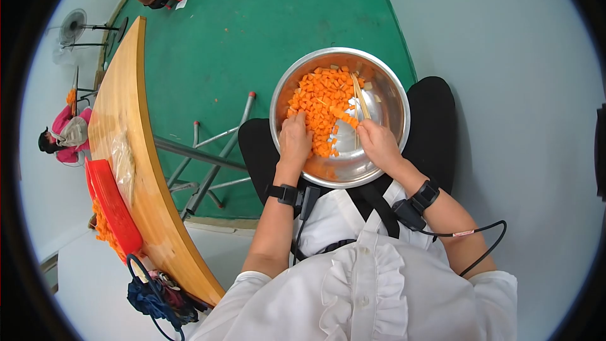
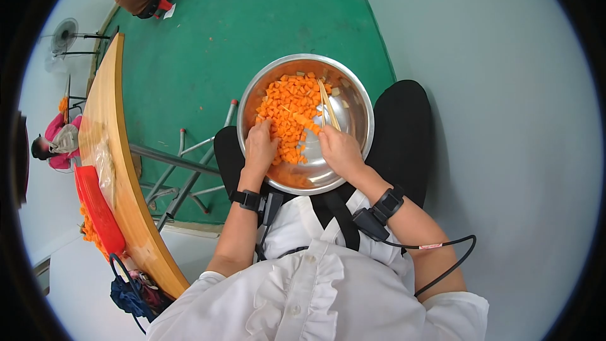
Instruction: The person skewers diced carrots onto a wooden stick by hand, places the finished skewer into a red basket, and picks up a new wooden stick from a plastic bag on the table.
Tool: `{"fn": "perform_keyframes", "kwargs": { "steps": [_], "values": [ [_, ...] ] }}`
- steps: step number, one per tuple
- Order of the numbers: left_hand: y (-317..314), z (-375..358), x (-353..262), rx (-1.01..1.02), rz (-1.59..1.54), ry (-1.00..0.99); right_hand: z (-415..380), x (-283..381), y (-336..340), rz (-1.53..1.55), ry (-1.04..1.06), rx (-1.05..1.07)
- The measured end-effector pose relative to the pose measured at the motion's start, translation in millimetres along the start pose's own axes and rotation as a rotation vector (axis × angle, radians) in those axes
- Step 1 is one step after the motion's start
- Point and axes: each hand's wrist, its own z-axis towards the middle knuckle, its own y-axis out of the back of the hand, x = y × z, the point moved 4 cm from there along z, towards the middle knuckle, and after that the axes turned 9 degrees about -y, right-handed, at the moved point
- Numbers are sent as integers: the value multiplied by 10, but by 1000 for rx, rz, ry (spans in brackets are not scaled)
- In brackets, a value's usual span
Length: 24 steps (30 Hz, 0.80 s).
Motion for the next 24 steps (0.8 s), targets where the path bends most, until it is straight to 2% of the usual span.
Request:
{"fn": "perform_keyframes", "kwargs": {
  "steps": [4, 10, 16, 19, 24],
  "values": [
    [-14, -50, -8, 3, 45, -76, 2, -6, -11, 24, 3, 39],
    [-99, -13, 28, 84, 94, -14, 3, 13, -11, 3, -11, 89],
    [-87, -24, -4, 46, 144, -89, -16, 53, -8, -3, 16, 113],
    [-99, -7, 68, -26, 57, -45, -16, 49, -18, 9, -1, 147],
    [-23, 18, 104, -219, -202, 161, -23, 45, -8, 29, 10, 160]
  ]
}}
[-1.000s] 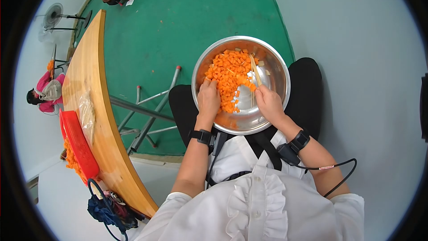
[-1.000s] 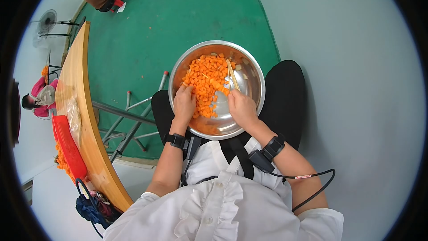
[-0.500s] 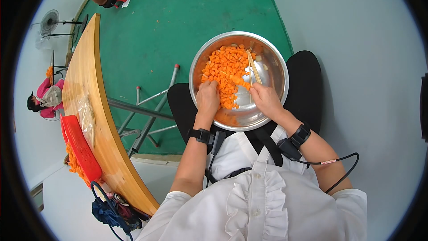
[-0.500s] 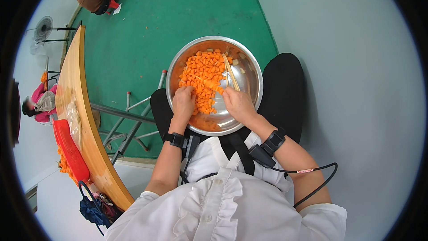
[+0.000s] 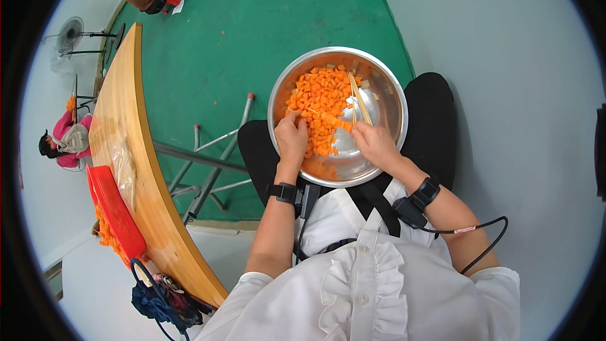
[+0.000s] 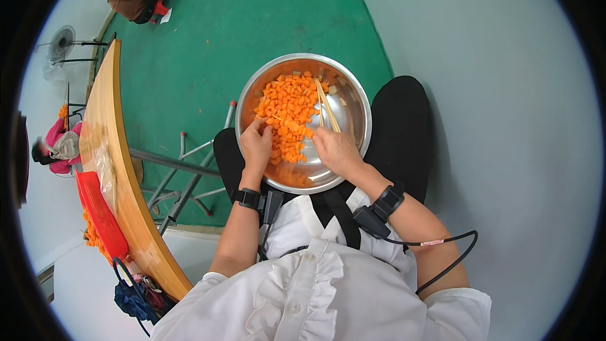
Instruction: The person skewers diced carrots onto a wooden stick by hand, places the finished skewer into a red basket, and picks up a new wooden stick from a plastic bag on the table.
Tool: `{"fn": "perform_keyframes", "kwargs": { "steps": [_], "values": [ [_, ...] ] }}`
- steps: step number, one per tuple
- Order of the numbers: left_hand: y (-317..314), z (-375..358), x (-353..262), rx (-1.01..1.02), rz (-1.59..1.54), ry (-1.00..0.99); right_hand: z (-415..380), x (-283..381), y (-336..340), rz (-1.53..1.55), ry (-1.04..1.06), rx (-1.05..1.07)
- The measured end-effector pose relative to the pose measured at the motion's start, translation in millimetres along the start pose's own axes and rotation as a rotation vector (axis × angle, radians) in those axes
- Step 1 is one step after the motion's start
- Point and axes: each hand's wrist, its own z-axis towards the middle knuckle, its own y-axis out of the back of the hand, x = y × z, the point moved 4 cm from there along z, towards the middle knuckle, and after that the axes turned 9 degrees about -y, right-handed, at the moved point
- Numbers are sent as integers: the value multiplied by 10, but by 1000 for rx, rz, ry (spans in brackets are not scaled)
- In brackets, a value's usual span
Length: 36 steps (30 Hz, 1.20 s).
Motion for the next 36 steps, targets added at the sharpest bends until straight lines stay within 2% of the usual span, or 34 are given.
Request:
{"fn": "perform_keyframes", "kwargs": {
  "steps": [4, 7, 11, 16, 19, 25, 36],
  "values": [
    [-80, -4, 151, -68, -164, 126, -3, 24, -22, -25, 8, 21],
    [-196, -33, 308, 5, -204, 236, -3, 27, -16, -41, 23, 6],
    [-281, -57, 408, -3, -352, 290, -4, 18, -31, -29, 40, 7],
    [-282, -44, 371, 20, -496, 325, -3, 5, -46, -50, 45, 6],
    [-205, -27, 237, 20, -725, 482, -6, 11, -42, -39, 59, 0],
    [-224, -26, 264, 25, -749, 477, -5, 5, -34, -21, 52, -13],
    [-211, -21, 196, -89, -1300, 657, -36, 119, 24, 26, 78, -25]
  ]
}}
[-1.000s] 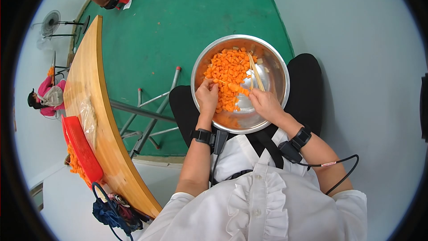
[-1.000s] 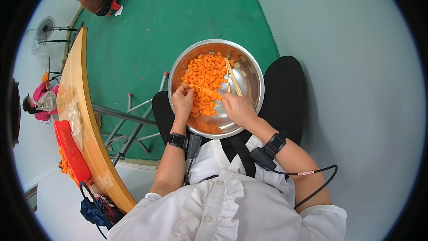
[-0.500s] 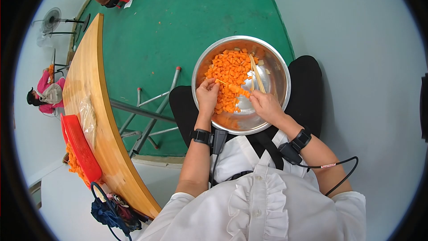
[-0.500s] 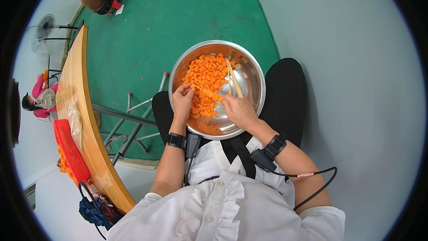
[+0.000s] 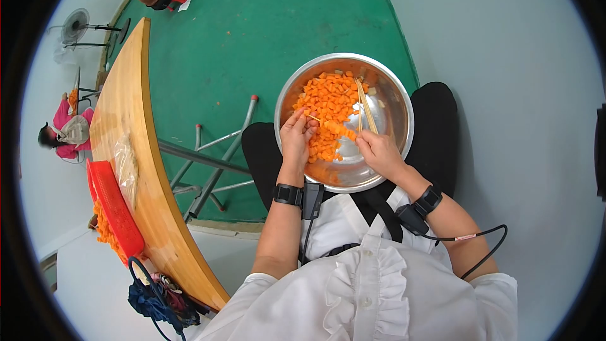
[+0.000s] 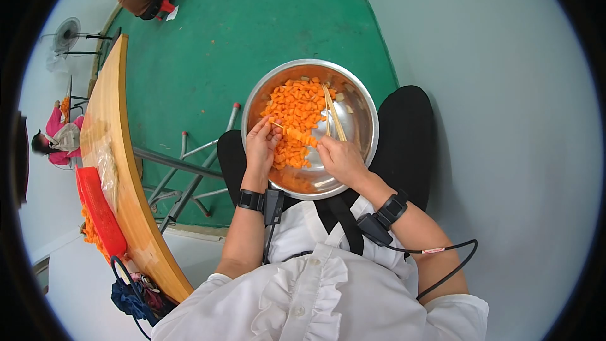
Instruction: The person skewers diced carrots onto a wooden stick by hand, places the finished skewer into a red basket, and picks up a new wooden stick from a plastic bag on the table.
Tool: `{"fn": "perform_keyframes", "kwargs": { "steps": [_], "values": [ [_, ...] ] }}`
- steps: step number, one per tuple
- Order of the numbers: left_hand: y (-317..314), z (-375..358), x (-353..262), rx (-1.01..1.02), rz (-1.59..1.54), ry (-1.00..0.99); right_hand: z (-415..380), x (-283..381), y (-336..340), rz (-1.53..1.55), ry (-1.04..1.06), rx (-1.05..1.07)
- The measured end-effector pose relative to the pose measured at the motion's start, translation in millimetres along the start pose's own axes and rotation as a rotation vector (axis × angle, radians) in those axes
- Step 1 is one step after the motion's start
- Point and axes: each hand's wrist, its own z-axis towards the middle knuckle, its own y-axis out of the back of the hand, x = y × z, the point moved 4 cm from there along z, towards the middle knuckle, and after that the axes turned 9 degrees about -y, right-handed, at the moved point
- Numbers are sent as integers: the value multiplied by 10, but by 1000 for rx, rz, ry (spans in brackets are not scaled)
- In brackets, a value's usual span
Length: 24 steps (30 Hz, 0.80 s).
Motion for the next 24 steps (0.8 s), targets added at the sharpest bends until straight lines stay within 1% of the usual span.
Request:
{"fn": "perform_keyframes", "kwargs": {
  "steps": [24],
  "values": [
    [28, -16, 46, -26, -41, 9, 1, -44, -24, -44, 7, -22]
  ]
}}
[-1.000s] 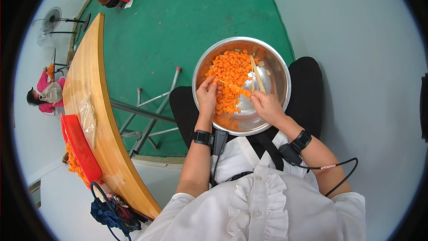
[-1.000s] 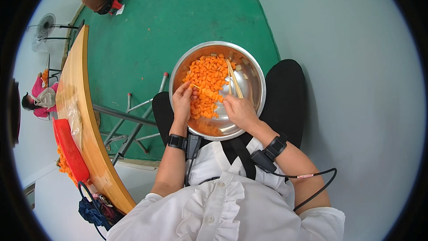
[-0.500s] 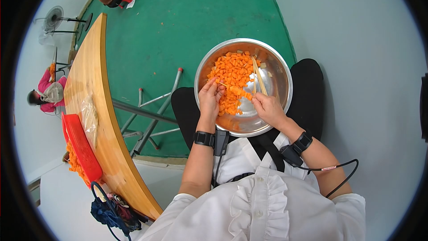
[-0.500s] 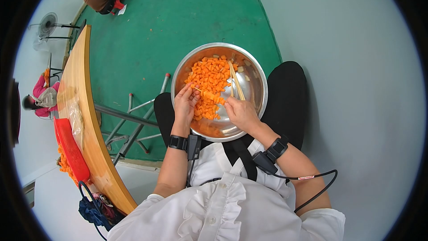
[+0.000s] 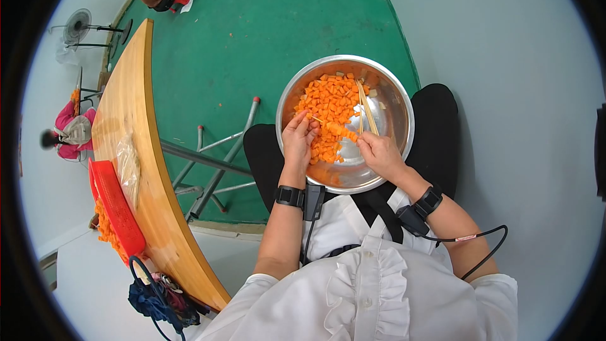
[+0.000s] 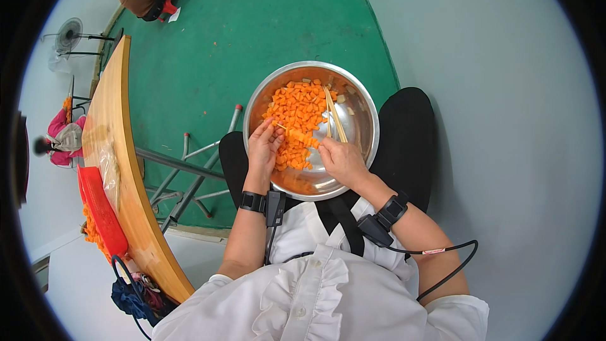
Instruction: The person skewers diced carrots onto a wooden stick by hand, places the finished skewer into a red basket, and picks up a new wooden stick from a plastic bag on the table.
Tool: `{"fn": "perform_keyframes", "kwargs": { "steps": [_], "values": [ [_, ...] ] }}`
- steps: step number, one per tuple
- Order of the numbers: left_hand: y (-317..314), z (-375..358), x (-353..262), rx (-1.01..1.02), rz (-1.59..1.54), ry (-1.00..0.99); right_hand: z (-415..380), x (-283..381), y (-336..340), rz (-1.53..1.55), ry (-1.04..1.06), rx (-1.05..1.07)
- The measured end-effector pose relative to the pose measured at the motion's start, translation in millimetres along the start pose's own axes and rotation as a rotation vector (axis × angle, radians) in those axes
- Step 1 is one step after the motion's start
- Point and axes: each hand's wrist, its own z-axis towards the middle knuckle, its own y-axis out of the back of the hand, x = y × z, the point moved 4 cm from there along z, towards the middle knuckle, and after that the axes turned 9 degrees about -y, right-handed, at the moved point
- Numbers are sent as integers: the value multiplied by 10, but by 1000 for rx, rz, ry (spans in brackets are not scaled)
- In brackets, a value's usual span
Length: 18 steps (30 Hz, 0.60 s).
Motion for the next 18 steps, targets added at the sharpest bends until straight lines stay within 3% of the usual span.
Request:
{"fn": "perform_keyframes", "kwargs": {
  "steps": [18],
  "values": [
    [-24, -24, -13, -20, 32, 18, -1, -16, -23, -46, 23, -15]
  ]
}}
